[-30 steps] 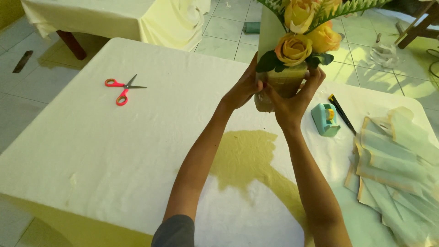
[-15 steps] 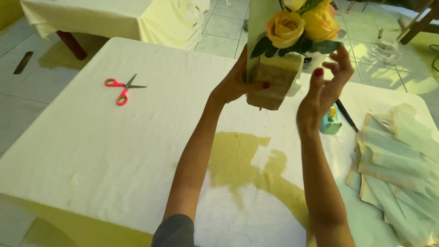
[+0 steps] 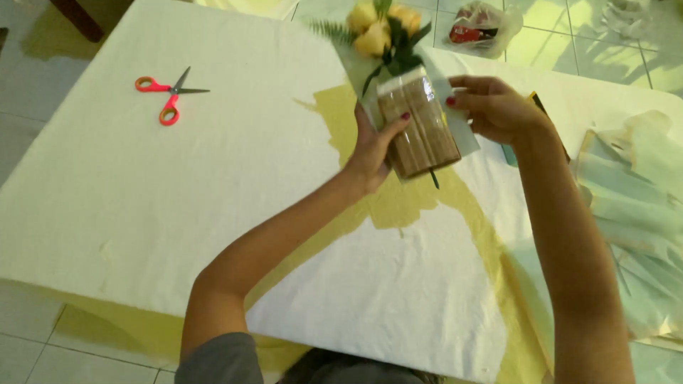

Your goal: The person wraps a bouquet of yellow roses in paper and adhesive tape.

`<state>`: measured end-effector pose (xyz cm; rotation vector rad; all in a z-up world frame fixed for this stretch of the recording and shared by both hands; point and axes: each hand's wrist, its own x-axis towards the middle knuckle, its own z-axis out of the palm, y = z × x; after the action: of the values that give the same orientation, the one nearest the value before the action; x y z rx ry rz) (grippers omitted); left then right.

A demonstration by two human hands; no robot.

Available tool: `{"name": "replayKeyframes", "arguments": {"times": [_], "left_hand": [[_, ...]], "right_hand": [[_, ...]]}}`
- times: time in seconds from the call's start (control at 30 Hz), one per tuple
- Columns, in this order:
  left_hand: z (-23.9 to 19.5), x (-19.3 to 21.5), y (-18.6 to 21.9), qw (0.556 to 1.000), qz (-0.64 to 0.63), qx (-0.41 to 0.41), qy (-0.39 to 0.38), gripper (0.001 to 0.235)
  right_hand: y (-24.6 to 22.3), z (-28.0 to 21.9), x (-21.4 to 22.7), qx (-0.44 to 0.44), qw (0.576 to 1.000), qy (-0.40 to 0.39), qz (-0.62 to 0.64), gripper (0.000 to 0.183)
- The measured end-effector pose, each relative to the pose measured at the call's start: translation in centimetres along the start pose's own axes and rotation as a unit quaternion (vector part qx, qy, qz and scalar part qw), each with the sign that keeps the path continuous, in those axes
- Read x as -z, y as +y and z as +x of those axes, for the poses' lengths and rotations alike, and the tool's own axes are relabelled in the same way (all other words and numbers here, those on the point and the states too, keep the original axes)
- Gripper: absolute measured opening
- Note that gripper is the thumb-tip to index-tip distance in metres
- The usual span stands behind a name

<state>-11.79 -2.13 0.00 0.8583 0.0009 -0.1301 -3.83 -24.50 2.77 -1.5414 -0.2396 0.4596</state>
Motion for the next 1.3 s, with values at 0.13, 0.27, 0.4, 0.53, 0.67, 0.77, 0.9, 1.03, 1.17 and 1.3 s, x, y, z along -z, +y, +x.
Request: {"name": "replayKeyframes", "arguments": {"times": [0.13, 0.27, 0.4, 0.53, 0.67, 0.77, 0.9, 1.03, 1.17, 1.3], "left_hand": [[-7.0, -0.8, -2.1, 0.986, -0.002, 0.134, 0.101, 0.109], [-11.5, 0.0, -2.8, 0.976, 0.060, 0.210, 0.023, 0.099], [-14.4, 3.7, -3.7, 0.949, 0.040, 0.309, -0.046, 0.089], [-16.5, 4.6, 0.6, 0.811, 0.423, 0.259, -0.310, 0.079], [-14.6, 6.8, -3.4, 0.522, 0.702, -0.372, -0.310, 0.055], [-13.2, 8.2, -5.6, 0.468, 0.737, -0.398, -0.281, 0.064], [-13.2, 9.0, -7.3, 0.460, 0.747, -0.380, -0.293, 0.057], [-13.2, 9.0, -7.3, 0.404, 0.775, -0.399, -0.279, 0.053], [-13.0, 8.5, -7.4, 0.397, 0.779, -0.403, -0.269, 0.060], [-12.9, 8.7, -8.0, 0.398, 0.773, -0.417, -0.266, 0.060]], "right_hand": [[3.5, -2.0, -2.1, -0.109, 0.990, 0.013, -0.088, 0.036], [4.9, -3.9, 0.2, -0.094, 0.938, 0.043, -0.330, 0.040], [2.6, -10.4, -5.3, 0.005, 0.891, 0.129, -0.436, 0.058], [4.4, -14.4, -9.8, -0.037, 0.840, 0.062, -0.538, 0.092], [5.9, -13.8, -9.6, -0.020, 0.827, 0.056, -0.559, 0.097], [4.3, -13.2, -8.7, -0.032, 0.892, 0.070, -0.446, 0.088], [2.8, -13.0, -6.3, -0.081, 0.954, 0.102, -0.272, 0.074], [0.1, -14.0, -6.5, -0.105, 0.948, 0.114, -0.279, 0.069], [1.3, -16.4, -8.2, 0.076, 0.877, 0.159, -0.447, 0.080], [5.5, -17.9, -10.0, 0.139, 0.823, 0.140, -0.533, 0.085]]}}
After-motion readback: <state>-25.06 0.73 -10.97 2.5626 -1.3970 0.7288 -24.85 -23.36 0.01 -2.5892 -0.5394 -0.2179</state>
